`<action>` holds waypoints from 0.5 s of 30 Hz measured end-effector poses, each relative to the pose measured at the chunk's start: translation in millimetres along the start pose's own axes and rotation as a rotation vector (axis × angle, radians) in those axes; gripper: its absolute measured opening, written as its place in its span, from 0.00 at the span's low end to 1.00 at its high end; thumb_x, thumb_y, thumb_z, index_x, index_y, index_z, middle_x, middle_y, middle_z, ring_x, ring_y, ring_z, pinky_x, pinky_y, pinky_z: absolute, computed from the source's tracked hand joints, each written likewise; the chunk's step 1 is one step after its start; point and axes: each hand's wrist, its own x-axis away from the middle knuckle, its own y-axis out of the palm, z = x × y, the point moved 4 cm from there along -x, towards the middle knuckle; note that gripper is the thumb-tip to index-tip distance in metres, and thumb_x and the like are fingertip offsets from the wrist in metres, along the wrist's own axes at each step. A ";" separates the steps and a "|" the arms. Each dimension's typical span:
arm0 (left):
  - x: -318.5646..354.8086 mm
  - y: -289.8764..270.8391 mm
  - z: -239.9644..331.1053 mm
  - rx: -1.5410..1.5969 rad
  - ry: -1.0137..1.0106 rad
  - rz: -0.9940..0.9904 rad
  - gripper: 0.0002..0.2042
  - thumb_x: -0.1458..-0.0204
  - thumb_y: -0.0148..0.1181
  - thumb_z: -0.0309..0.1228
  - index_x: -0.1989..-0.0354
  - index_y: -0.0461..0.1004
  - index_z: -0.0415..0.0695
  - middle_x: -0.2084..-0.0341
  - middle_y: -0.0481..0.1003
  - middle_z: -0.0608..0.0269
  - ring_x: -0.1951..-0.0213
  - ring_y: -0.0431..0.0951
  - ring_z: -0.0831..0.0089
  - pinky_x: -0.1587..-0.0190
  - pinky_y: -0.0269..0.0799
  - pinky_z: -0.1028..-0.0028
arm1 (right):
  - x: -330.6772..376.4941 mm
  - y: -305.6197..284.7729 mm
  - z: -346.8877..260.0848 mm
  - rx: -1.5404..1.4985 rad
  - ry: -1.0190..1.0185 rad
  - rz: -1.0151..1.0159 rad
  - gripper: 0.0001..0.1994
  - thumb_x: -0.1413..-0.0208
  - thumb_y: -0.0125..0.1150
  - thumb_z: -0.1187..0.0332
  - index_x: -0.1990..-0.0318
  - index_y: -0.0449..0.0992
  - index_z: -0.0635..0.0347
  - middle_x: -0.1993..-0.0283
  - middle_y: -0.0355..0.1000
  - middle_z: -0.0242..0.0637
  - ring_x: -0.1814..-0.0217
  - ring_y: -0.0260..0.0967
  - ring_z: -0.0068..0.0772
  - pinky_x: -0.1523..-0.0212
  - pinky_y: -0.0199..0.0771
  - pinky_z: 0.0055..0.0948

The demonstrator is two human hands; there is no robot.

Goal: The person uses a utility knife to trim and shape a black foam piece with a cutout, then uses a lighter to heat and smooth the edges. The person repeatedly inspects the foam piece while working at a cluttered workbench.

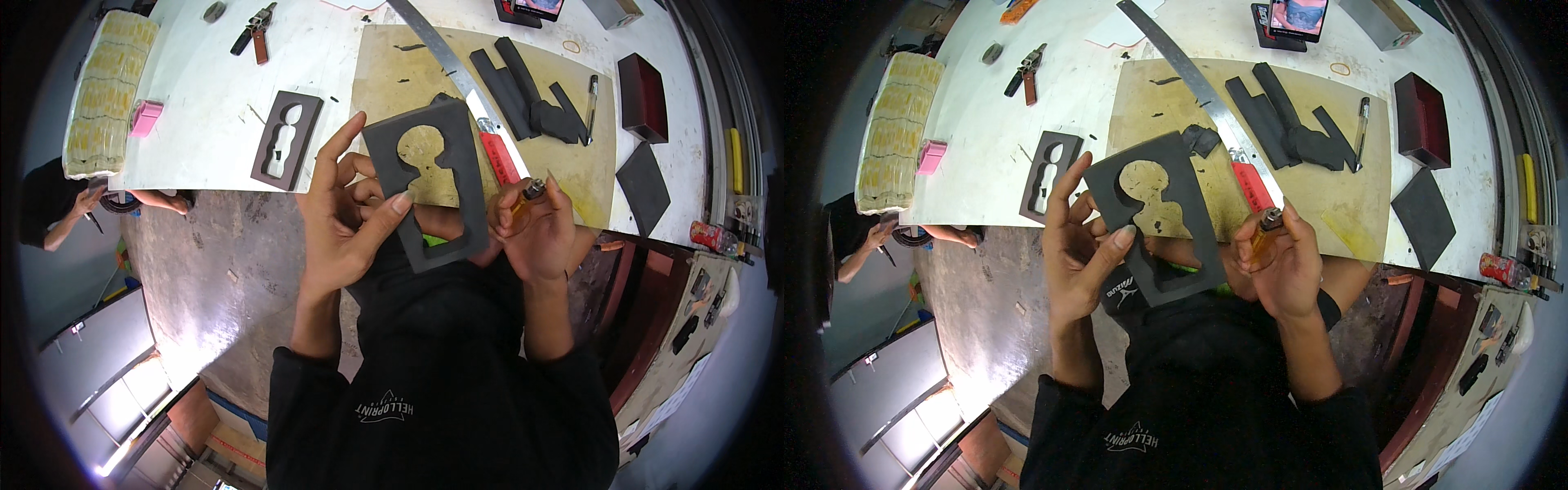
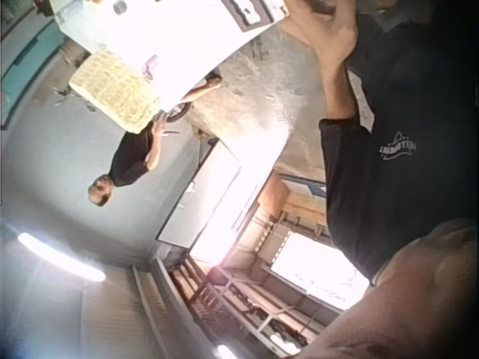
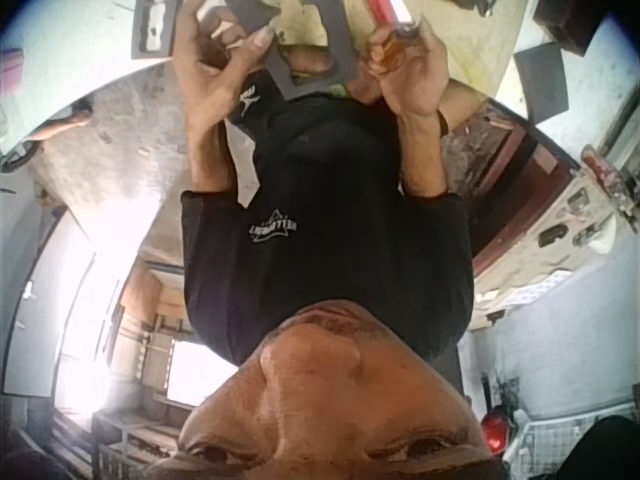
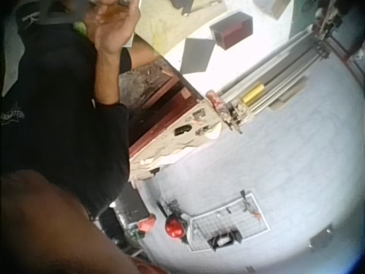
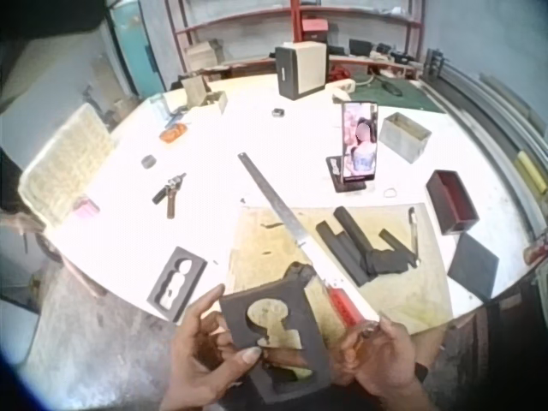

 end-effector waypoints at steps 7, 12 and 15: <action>3.0 1.9 1.1 -0.101 -0.014 -0.017 0.37 0.52 0.63 0.16 0.33 0.52 0.39 0.61 0.71 0.57 0.61 0.75 0.75 0.66 0.70 0.83 | 11.2 10.3 -13.4 0.181 -0.094 0.014 0.26 0.34 0.33 0.52 0.66 0.72 0.68 0.79 0.65 0.37 0.77 0.60 0.28 0.73 0.61 0.27; 5.6 2.5 2.3 -0.165 -0.043 -0.033 0.36 0.51 0.63 0.18 0.34 0.52 0.39 0.52 0.71 0.48 0.51 0.77 0.63 0.57 0.78 0.73 | 16.2 18.2 -11.9 0.166 -0.054 -0.033 0.26 0.35 0.35 0.52 0.67 0.72 0.68 0.78 0.67 0.38 0.77 0.63 0.29 0.74 0.64 0.26; 7.9 7.2 4.8 -0.203 0.046 0.028 0.33 0.51 0.63 0.18 0.36 0.54 0.38 0.53 0.71 0.47 0.55 0.78 0.65 0.63 0.79 0.76 | 18.3 19.2 -4.8 0.188 -0.022 -0.004 0.26 0.35 0.36 0.52 0.67 0.72 0.68 0.78 0.67 0.37 0.77 0.64 0.28 0.75 0.64 0.25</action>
